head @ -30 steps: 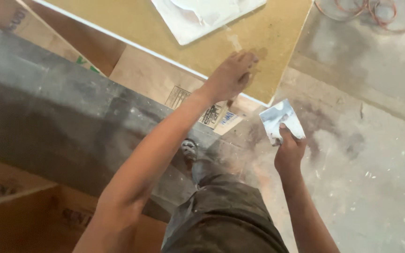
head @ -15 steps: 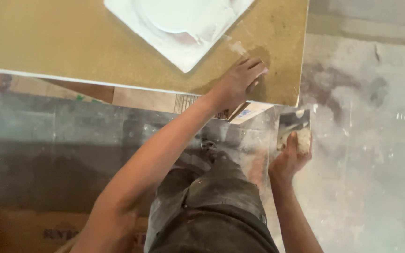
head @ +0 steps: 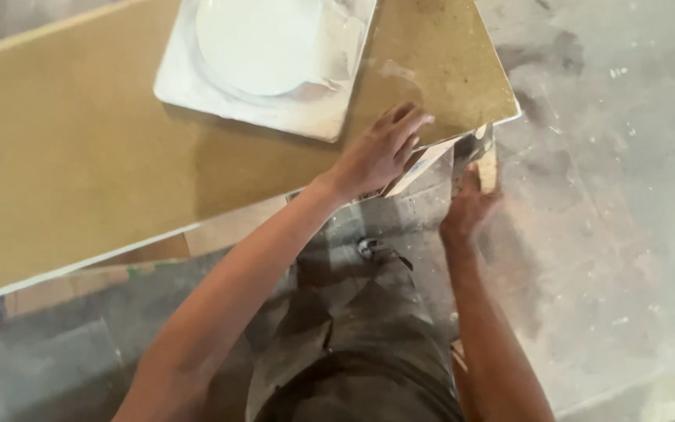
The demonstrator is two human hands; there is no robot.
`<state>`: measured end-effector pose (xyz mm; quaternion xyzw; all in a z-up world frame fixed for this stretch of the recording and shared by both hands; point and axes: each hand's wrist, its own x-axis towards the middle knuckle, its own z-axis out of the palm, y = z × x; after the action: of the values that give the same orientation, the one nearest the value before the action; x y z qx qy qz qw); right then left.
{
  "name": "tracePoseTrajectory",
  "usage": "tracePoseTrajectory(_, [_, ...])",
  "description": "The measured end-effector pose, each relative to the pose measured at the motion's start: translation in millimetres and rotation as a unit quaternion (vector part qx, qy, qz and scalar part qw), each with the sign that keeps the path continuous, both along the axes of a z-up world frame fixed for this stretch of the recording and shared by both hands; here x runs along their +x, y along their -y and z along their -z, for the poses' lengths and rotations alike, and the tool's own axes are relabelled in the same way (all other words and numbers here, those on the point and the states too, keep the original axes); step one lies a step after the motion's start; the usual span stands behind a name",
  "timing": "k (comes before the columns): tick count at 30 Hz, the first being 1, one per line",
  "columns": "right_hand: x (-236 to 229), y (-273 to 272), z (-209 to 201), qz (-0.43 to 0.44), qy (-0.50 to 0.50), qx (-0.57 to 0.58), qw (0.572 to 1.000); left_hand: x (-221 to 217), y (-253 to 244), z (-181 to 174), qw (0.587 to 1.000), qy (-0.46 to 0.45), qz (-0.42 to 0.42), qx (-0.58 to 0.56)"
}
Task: The person applies white putty to the edges and surfaces of wooden furniture components using a scraper and a cloth, then wipes the excess material.
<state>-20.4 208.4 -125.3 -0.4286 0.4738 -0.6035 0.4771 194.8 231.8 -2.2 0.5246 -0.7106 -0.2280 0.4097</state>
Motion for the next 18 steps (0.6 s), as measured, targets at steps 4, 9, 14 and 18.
tracePoseTrajectory(4, [-46.2,2.0,9.5,-0.032,0.192,0.034,0.980,25.7,-49.8,-9.5,0.999,-0.025,0.030,-0.008])
tracePoseTrajectory(9, [-32.6,-7.2,-43.3,-0.076,0.409,0.102,0.904,49.5,-90.9,-27.6,0.997,-0.074,-0.007,-0.029])
tracePoseTrajectory(14, [16.2,-13.8,-93.7,-0.108,0.152,0.007,0.982,60.1,-107.6,-28.9,0.993,-0.068,-0.033,-0.094])
tracePoseTrajectory(18, [39.5,1.5,-78.6,-0.058,-0.467,-0.351,0.809,67.2,-120.3,-32.1,0.994,-0.069,-0.040,-0.068])
